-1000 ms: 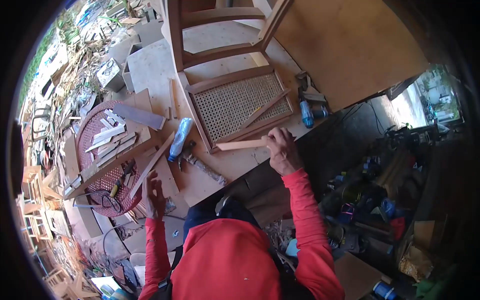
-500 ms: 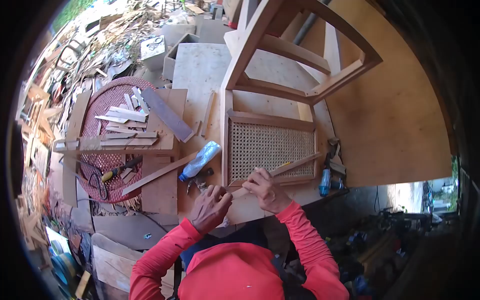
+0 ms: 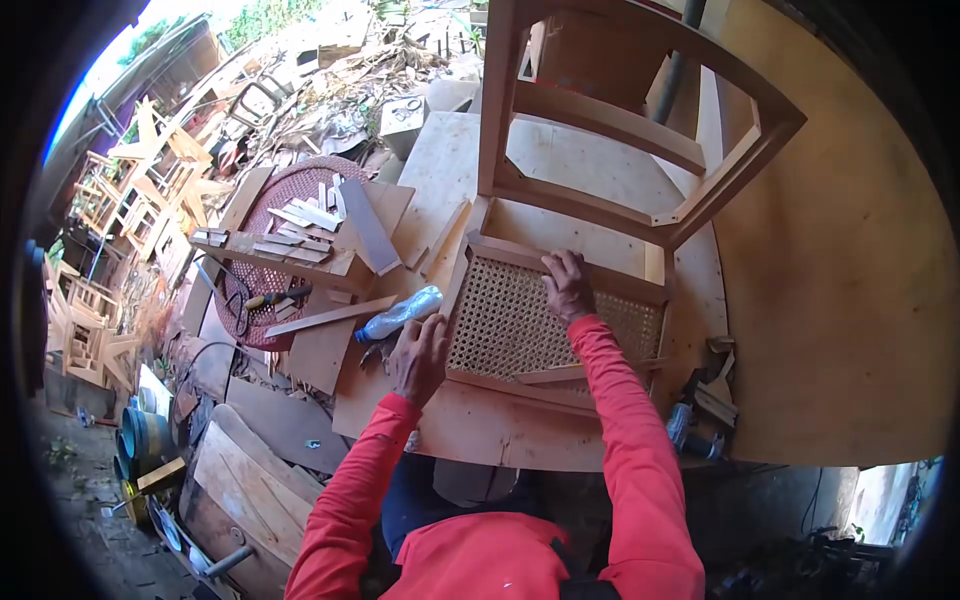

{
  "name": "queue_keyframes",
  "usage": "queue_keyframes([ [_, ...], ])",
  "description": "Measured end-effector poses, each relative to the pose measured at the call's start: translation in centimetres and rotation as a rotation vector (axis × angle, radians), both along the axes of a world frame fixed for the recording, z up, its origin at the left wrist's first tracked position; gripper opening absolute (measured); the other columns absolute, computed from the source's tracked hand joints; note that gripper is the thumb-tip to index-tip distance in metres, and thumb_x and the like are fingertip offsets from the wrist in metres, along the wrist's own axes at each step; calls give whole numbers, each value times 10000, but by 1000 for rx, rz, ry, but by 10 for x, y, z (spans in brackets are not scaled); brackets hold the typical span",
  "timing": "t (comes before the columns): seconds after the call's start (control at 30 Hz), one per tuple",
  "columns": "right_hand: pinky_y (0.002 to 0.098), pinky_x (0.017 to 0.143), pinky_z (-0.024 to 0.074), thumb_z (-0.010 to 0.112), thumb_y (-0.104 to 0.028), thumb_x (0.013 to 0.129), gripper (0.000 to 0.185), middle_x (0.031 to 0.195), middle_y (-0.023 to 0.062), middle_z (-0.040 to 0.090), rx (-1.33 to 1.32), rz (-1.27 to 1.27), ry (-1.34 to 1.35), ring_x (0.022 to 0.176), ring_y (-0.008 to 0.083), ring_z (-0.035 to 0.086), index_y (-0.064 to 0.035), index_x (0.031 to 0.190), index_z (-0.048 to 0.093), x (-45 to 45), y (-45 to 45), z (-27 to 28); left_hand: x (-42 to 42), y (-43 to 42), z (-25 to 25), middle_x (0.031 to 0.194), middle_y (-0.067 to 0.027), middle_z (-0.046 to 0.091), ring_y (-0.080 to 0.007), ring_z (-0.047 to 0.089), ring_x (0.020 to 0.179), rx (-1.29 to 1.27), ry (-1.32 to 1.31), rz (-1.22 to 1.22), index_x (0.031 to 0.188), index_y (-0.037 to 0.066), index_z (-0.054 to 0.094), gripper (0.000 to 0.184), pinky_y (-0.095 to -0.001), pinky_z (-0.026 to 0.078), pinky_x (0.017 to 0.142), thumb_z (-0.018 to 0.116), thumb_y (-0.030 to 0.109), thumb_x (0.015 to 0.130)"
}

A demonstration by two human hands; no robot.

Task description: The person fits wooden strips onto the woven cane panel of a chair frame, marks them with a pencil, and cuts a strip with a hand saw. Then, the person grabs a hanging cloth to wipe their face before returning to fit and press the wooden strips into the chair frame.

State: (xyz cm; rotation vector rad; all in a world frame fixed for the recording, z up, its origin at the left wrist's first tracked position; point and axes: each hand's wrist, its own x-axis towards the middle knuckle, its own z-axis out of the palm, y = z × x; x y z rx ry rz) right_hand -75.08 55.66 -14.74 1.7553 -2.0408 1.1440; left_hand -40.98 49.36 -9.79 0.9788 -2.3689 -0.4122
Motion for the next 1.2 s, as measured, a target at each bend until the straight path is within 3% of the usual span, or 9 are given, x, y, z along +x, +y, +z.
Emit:
queue_keyframes([
  [0.03,475,965,540,796,-5,839,299,1150,142,623,-3,-11,30,1126,376,598,-26,1129,724,-3,-3,-9,-6,-1,-4,1083,-164,607,-375,655,993,-9,0,15,1379,112,632,390,-489,572,830,672,158,994],
  [0.2,490,883,521,675,-34,931,45,1037,140,580,-39,-97,120,1009,368,572,-19,968,698,-7,-14,-25,-24,-6,-30,1131,-158,639,-366,687,1020,-47,-28,17,1416,128,645,414,-470,593,860,671,190,1007],
  [0.47,516,915,525,682,16,782,128,1049,129,575,-29,-150,109,1028,378,571,-43,889,644,-1,-16,-26,-35,-6,-34,1112,-150,618,-352,680,1024,-62,-130,62,1474,162,635,487,-478,588,844,695,188,992],
  [0.63,510,936,528,676,35,789,136,1056,129,579,23,-156,88,1055,374,575,-42,899,652,1,-14,-21,-40,-9,-40,1130,-155,617,-356,682,1032,-24,-201,70,1501,172,626,544,-493,585,840,711,185,965],
  [0.83,488,944,538,711,8,840,177,1087,127,594,-4,-196,85,1064,368,590,-45,1000,657,9,-18,1,-40,-24,-21,1151,-216,684,-429,717,1028,79,-216,-1,1490,185,621,579,-530,586,865,717,212,919],
  [0.9,473,937,535,761,-46,862,234,1112,134,590,-23,-175,30,1048,361,595,-45,1063,643,51,5,29,-41,-35,-16,1023,-267,700,-496,715,922,147,-208,-41,1390,190,638,520,-571,576,817,746,200,881],
  [1.03,457,947,518,804,-84,855,310,1114,148,566,12,149,-137,1051,354,588,-47,1127,659,154,57,34,-45,-45,-8,1008,-291,686,-504,707,929,171,-300,-115,1331,151,610,497,-585,561,808,750,208,858],
  [1.2,496,985,490,781,-175,863,295,1131,142,580,177,112,-178,1111,357,570,-58,1114,679,217,81,-10,-48,-35,-8,1065,-280,684,-499,705,978,109,-342,-66,1444,155,615,599,-570,567,853,748,253,868],
])
